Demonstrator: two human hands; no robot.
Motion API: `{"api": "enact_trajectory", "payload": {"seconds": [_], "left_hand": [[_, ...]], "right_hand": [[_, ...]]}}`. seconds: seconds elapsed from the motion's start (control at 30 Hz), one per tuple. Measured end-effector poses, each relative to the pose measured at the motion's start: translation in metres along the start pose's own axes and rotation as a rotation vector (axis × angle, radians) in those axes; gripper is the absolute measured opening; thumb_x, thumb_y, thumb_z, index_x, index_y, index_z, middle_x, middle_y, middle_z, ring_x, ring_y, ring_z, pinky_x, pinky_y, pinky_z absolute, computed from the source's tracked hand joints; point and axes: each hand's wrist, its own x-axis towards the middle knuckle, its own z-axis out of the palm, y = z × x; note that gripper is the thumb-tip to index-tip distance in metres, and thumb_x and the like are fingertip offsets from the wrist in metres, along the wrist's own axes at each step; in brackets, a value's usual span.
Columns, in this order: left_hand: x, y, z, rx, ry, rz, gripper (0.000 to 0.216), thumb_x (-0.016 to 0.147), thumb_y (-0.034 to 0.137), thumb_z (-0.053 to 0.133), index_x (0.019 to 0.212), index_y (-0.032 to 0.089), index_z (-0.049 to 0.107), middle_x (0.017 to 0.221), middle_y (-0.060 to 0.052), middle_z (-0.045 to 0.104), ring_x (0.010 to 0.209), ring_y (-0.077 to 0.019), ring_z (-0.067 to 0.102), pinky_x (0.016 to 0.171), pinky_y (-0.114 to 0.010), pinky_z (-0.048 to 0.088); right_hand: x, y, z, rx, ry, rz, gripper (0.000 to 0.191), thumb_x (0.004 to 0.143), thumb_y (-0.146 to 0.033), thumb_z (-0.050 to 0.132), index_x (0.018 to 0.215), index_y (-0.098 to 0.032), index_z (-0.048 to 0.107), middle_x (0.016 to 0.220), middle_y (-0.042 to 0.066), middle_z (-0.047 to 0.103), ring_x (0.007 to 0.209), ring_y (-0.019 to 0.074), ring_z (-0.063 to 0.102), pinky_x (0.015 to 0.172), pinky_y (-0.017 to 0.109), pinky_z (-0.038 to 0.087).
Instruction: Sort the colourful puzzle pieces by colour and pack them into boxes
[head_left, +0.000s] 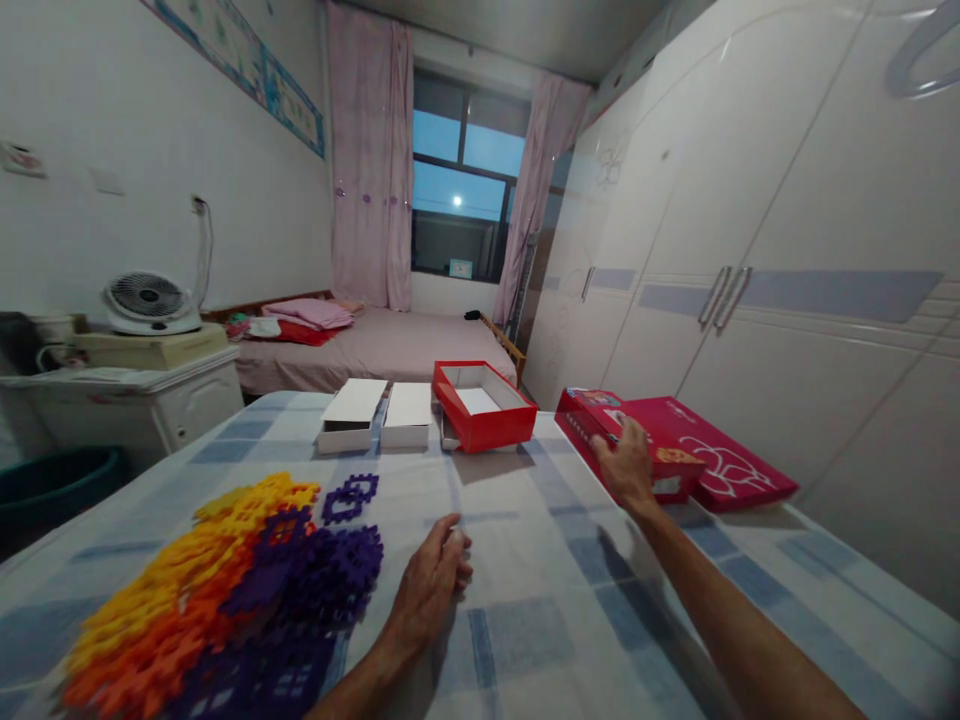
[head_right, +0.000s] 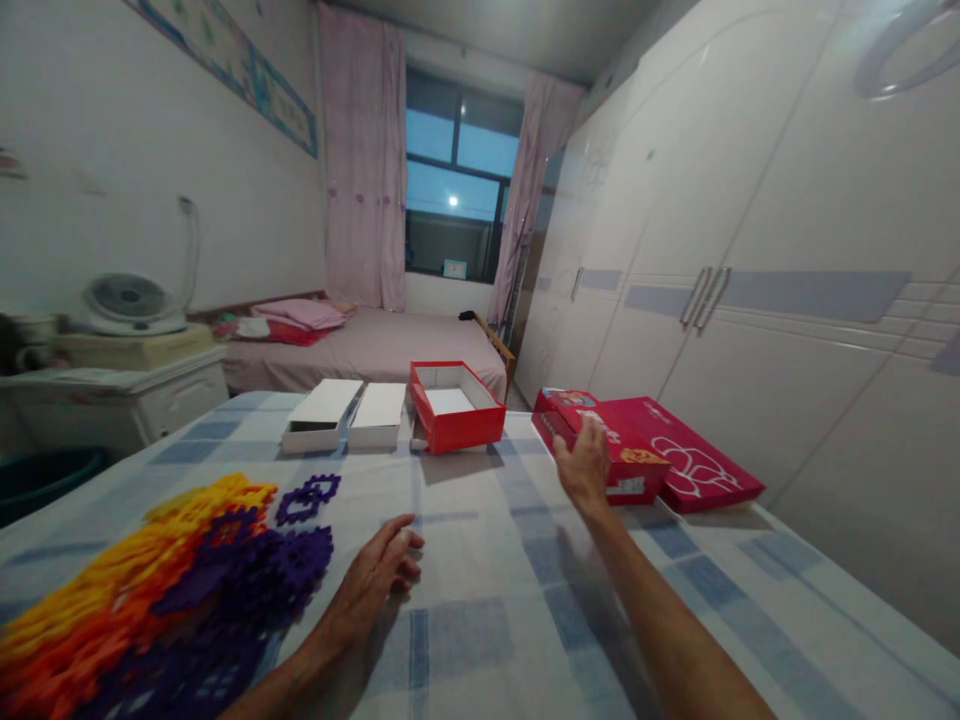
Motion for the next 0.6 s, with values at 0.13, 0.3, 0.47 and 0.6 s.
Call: {"api": "enact_trajectory", "payload": {"seconds": [0.13,0.3,0.47,0.6], "left_hand": [[-0.001,0.000,0.000,-0.003,0.009,-0.005,0.059,0.078,0.061,0.048,0.117,0.017,0.052,0.095,-0.008,0.063,0.068,-0.0146,0.059,0.061,-0.027,0.047],[-0.001,0.001,-0.001,0.020,0.006,0.004,0.056,0.080,0.059,0.047,0.117,0.017,0.051,0.094,-0.007,0.062,0.068,-0.0148,0.059,0.063,-0.028,0.046],[-0.002,0.003,-0.001,0.038,0.000,-0.021,0.055,0.082,0.058,0.045,0.118,0.017,0.049,0.093,-0.007,0.062,0.071,-0.0156,0.059,0.063,-0.029,0.045],[-0.004,0.003,-0.001,0.042,-0.004,-0.020,0.056,0.083,0.058,0.043,0.120,0.017,0.048,0.095,-0.007,0.061,0.072,-0.0155,0.059,0.063,-0.028,0.045]], "right_hand": [[0.033,0.060,-0.038,-0.294,-0.035,0.231,0.058,0.082,-0.039,0.041,0.132,-0.011,0.044,0.136,0.021,0.043,0.126,0.0349,0.038,0.097,0.053,0.033],[0.047,0.078,-0.043,-0.383,-0.356,0.134,0.051,0.083,-0.042,0.043,0.123,-0.013,0.056,0.128,0.017,0.054,0.121,0.0320,0.046,0.098,0.048,0.034],[0.055,0.063,-0.036,-0.349,-0.429,0.025,0.049,0.080,-0.043,0.050,0.116,-0.013,0.063,0.120,0.016,0.061,0.114,0.0303,0.052,0.094,0.042,0.038],[0.066,0.053,-0.035,-0.329,-0.449,-0.016,0.048,0.075,-0.047,0.057,0.110,-0.015,0.067,0.108,0.015,0.066,0.102,0.0303,0.059,0.084,0.040,0.044]]}}
